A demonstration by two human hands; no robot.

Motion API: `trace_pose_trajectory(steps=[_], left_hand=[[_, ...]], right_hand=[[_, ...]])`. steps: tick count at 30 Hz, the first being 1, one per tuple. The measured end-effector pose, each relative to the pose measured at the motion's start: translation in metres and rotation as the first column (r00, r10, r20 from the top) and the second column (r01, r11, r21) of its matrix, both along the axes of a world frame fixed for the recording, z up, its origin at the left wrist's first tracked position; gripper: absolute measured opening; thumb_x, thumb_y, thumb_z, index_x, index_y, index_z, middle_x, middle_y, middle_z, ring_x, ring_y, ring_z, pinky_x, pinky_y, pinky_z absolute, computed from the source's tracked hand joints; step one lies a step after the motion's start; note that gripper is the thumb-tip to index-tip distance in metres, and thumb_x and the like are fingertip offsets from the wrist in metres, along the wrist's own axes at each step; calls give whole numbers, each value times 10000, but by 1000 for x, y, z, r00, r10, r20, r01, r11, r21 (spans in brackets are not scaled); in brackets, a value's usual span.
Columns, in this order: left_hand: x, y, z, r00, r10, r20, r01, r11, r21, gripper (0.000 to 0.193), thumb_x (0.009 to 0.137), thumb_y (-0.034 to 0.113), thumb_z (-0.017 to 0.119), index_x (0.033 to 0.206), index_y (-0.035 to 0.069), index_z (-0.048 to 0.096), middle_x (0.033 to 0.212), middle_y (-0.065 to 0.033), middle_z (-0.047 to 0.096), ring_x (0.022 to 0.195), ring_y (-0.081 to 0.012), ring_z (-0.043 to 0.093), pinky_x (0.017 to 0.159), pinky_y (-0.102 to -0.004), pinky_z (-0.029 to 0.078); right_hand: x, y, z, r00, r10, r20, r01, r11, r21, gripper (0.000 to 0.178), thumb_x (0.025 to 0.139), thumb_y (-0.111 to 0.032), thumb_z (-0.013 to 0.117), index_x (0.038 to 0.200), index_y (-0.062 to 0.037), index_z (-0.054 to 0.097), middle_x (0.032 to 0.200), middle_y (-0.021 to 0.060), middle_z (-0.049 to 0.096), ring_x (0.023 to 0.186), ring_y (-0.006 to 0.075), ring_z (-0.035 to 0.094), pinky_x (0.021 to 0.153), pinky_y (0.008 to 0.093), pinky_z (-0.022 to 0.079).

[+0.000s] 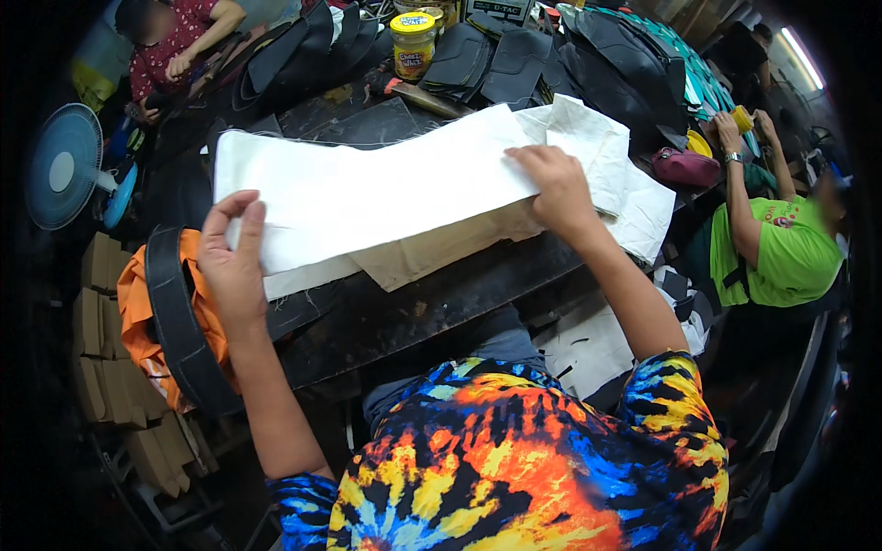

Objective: The person unfolds a white fabric on a work table, then uses shears to cut it into multiple rectangular pieces. The person repeatedly folds and cuts the fabric, stacking the cut pieces on the table.

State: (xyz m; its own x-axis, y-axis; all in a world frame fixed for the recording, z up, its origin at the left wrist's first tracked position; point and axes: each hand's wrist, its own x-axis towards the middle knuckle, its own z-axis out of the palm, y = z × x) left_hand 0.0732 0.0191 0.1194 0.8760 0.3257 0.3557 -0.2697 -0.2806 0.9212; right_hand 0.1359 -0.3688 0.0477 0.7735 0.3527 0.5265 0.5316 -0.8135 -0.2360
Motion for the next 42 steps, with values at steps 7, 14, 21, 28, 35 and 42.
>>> trace_pose_trajectory(steps=[7, 14, 21, 28, 35, 42], left_hand=[[-25, -7, 54, 999, -2, 41, -27, 736, 676, 705, 628, 222, 907, 1220, 32, 574, 1100, -92, 573, 1089, -211, 580, 916, -345, 482], [-14, -4, 9, 971, 5, 237, -76, 954, 291, 166, 810, 15, 744, 955, 10, 665, 1139, -85, 559, 1074, -171, 561, 879, -296, 462], [-6, 37, -22, 809, -414, -417, 422, 903, -77, 257, 860, -21, 658, 1115, -27, 625, 975, -54, 684, 902, -110, 635, 803, -236, 486], [-10, 50, -90, 833, -166, -528, 194, 981, -2, 436, 887, 68, 680, 1293, 4, 533, 904, -75, 689, 844, -82, 617, 726, -220, 470], [-76, 20, -100, 924, -139, -355, -98, 814, -572, 552, 1005, 103, 494, 1495, 95, 239, 1199, -164, 601, 1003, -215, 654, 798, -336, 553], [-109, -30, -106, 953, -184, -239, 3, 798, -603, 672, 986, 20, 467, 1551, 140, 125, 1278, -168, 551, 1120, -192, 585, 907, -367, 520]], right_hand=[[87, -78, 38, 998, -39, -41, 56, 745, 665, 411, 769, 123, 470, 1086, -14, 693, 1037, 125, 717, 939, 206, 678, 882, 308, 520], [78, -115, 160, 850, 517, 107, -346, 393, 852, 161, 966, -196, 601, 982, -46, 659, 1060, 145, 710, 972, 214, 695, 915, 310, 524], [102, -127, 124, 981, 35, -193, 105, 735, 670, 103, 900, -151, 641, 843, -69, 619, 749, -58, 584, 639, 29, 513, 577, 195, 406], [47, -118, 47, 988, -108, -110, 109, 994, 6, 232, 853, -202, 725, 947, 0, 664, 756, 80, 637, 688, 125, 590, 669, 303, 487], [-83, -64, -16, 563, 24, -826, 484, 800, 354, 280, 921, -190, 652, 1123, -2, 605, 769, 16, 588, 625, 68, 534, 521, 207, 417], [-83, -34, -37, 650, 562, -511, 576, 75, 814, 361, 935, -65, 566, 1291, -10, 538, 1030, 40, 619, 936, 124, 604, 748, 252, 495]])
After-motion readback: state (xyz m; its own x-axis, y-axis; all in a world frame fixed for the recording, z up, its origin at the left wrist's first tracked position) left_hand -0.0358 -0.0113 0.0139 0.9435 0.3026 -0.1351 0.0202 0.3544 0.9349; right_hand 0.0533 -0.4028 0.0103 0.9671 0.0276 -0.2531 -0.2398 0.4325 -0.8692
